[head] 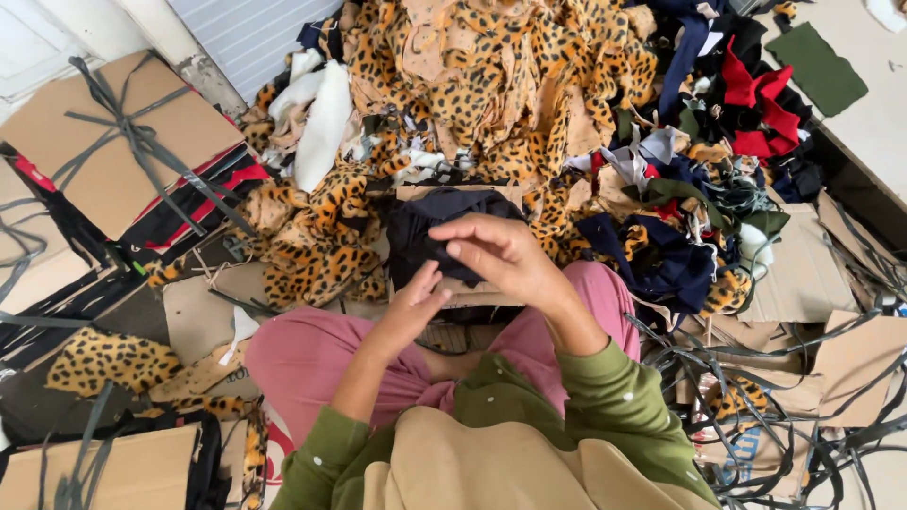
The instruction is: Stacking fabric scraps onto a cardboard base
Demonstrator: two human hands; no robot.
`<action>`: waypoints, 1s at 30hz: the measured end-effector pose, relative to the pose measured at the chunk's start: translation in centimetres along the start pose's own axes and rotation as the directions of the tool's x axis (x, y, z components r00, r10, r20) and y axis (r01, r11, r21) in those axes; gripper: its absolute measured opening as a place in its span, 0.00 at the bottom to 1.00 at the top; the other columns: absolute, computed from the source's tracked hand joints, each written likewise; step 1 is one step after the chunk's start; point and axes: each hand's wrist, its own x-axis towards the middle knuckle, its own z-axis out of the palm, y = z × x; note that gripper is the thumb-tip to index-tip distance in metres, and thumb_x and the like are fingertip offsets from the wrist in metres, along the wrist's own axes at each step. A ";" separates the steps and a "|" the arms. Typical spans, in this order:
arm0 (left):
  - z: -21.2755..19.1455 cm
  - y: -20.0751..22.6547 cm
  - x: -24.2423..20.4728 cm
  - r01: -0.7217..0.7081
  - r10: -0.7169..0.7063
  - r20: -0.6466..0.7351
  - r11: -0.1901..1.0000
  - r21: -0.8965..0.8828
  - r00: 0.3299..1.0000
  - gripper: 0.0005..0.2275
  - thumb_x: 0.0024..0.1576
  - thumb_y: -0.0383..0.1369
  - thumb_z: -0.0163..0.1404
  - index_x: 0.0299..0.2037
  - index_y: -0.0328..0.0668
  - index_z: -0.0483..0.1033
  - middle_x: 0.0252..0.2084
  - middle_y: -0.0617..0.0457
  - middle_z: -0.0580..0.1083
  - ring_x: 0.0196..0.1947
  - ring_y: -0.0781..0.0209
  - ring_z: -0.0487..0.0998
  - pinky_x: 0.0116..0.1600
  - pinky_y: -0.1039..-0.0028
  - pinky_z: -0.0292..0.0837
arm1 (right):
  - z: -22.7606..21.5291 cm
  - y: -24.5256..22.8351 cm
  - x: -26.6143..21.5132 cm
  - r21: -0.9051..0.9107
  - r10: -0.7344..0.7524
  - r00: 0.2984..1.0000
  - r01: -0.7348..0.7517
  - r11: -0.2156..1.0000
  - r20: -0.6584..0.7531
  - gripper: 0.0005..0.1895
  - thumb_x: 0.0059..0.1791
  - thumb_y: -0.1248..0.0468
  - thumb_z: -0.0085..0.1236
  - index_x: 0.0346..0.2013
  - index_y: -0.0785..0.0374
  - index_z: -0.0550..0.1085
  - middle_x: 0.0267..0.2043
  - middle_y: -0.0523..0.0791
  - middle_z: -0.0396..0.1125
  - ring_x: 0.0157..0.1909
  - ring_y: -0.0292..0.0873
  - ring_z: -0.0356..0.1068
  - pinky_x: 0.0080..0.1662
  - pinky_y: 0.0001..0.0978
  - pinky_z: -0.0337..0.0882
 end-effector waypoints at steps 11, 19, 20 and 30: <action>-3.3 -2.9 -1.0 0.245 -0.272 -0.385 0.962 -0.118 0.882 0.27 0.65 0.31 0.40 0.76 0.50 0.49 0.76 0.36 0.49 0.75 0.41 0.49 0.73 0.50 0.49 | -5.5 17.6 -6.4 -0.751 0.445 0.894 -0.328 0.573 -0.051 0.15 0.50 0.65 0.57 0.52 0.57 0.78 0.47 0.52 0.74 0.48 0.57 0.76 0.47 0.47 0.77; -1.1 0.8 1.8 0.312 -0.117 -0.353 0.762 0.567 0.928 0.30 0.67 0.42 0.37 0.78 0.46 0.41 0.78 0.34 0.32 0.76 0.29 0.32 0.70 0.31 0.35 | 1.5 17.8 -3.6 -0.890 0.361 0.910 -0.325 0.320 -0.202 0.27 0.57 0.42 0.41 0.72 0.30 0.59 0.79 0.49 0.48 0.79 0.57 0.44 0.70 0.70 0.44; -0.6 1.0 2.2 0.343 -0.151 -0.340 0.701 0.625 0.928 0.30 0.67 0.43 0.36 0.78 0.49 0.40 0.78 0.36 0.32 0.76 0.31 0.31 0.70 0.31 0.34 | 1.7 17.7 -3.3 -0.879 0.469 0.860 -0.369 0.302 -0.199 0.28 0.57 0.39 0.35 0.73 0.28 0.55 0.80 0.48 0.43 0.80 0.55 0.38 0.70 0.71 0.37; 1.1 -5.0 4.3 0.368 -0.322 -0.261 0.336 0.867 0.910 0.33 0.65 0.51 0.35 0.77 0.59 0.32 0.78 0.45 0.22 0.77 0.40 0.23 0.71 0.32 0.32 | 2.5 24.2 -5.6 -0.919 0.495 0.843 -0.343 0.193 -0.210 0.29 0.56 0.34 0.30 0.73 0.22 0.51 0.82 0.44 0.33 0.82 0.52 0.29 0.71 0.71 0.32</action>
